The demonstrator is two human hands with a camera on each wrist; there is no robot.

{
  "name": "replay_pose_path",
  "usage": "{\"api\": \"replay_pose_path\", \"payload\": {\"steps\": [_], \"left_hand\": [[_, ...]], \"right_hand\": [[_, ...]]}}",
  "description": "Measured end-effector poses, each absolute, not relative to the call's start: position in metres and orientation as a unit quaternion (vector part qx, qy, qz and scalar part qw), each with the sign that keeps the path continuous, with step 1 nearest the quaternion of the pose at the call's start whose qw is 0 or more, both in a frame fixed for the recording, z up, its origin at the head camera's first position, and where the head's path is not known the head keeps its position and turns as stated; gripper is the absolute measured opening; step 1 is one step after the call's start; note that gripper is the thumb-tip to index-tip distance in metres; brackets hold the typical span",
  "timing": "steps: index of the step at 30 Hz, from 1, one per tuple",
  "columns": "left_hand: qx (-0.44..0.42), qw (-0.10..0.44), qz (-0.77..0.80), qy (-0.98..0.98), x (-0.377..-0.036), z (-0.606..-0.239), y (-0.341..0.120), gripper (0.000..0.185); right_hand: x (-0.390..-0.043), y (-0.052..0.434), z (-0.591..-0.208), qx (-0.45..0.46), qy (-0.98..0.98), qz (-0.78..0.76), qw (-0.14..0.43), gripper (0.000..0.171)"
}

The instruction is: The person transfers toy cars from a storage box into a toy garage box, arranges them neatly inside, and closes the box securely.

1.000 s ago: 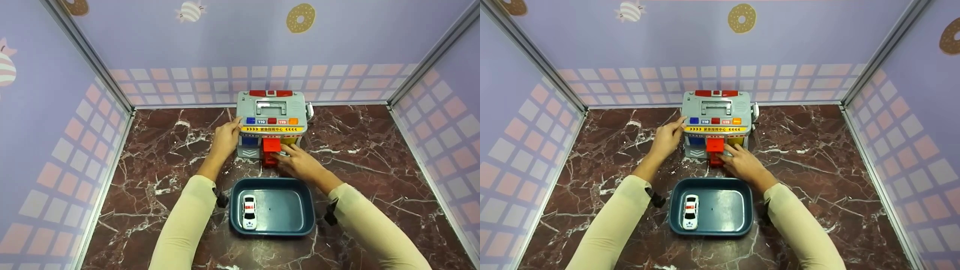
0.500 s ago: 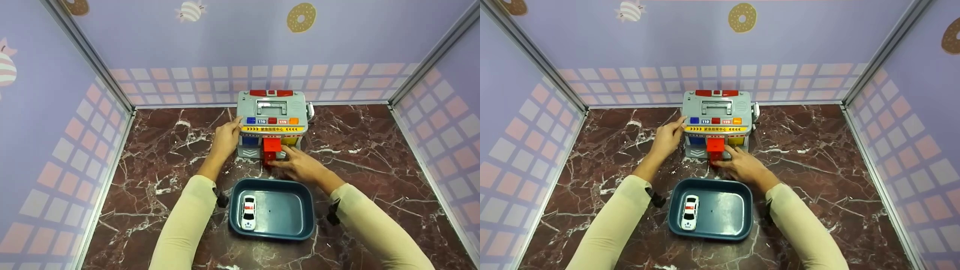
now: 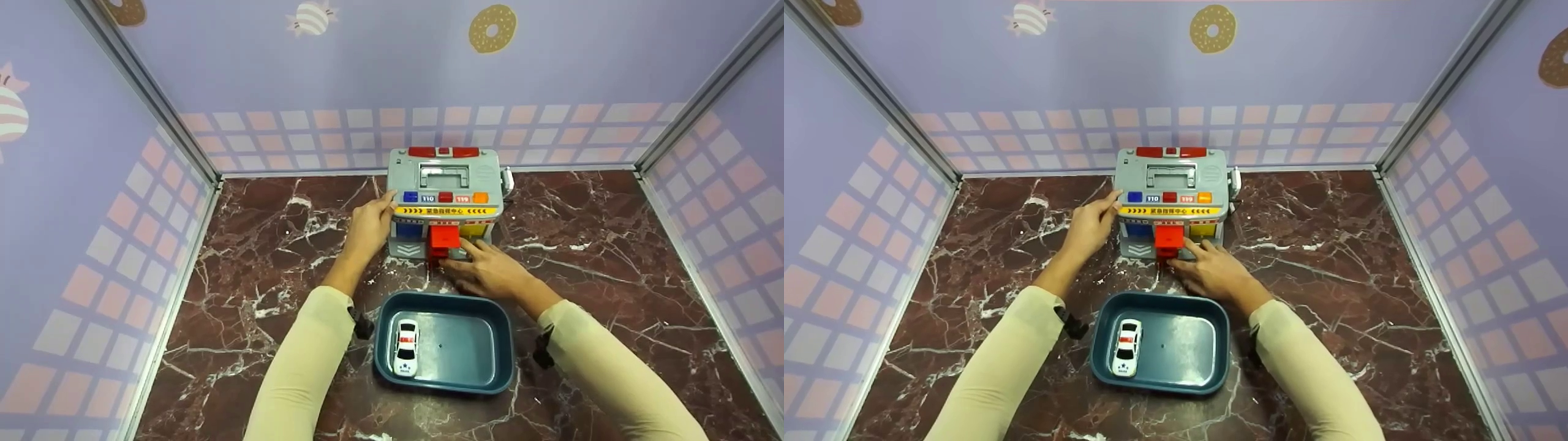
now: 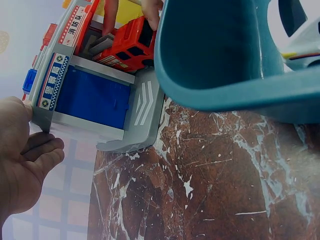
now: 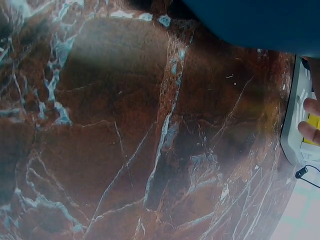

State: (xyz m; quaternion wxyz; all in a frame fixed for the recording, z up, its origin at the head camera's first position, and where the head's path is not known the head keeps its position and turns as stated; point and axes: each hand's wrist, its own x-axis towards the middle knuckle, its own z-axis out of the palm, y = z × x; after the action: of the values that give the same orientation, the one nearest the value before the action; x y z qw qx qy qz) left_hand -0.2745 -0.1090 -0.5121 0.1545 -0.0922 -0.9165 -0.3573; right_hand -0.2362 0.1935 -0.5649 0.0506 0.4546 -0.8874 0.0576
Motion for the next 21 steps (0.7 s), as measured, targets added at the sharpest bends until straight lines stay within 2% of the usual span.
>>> {"api": "replay_pose_path", "payload": {"steps": [5,13,21], "left_hand": [[-0.093,0.158,-0.359,-0.915,-0.2743,-0.5119,-0.1090,0.036],[-0.093,0.158,-0.359,-0.915,-0.2746,-0.5125,-0.1094,0.036],[-0.086,0.152,-0.363,-0.915,-0.2748,-0.5136,-0.1091,0.035]], "right_hand": [[-0.2367,0.1917,-0.5642,0.438,-0.898,0.037,0.027,0.059],[-0.2396,0.1917,-0.5658,0.447,-0.892,0.014,0.067,0.064],[-0.2400,0.1890,-0.5638,0.434,-0.897,0.013,0.077,0.063]]}}
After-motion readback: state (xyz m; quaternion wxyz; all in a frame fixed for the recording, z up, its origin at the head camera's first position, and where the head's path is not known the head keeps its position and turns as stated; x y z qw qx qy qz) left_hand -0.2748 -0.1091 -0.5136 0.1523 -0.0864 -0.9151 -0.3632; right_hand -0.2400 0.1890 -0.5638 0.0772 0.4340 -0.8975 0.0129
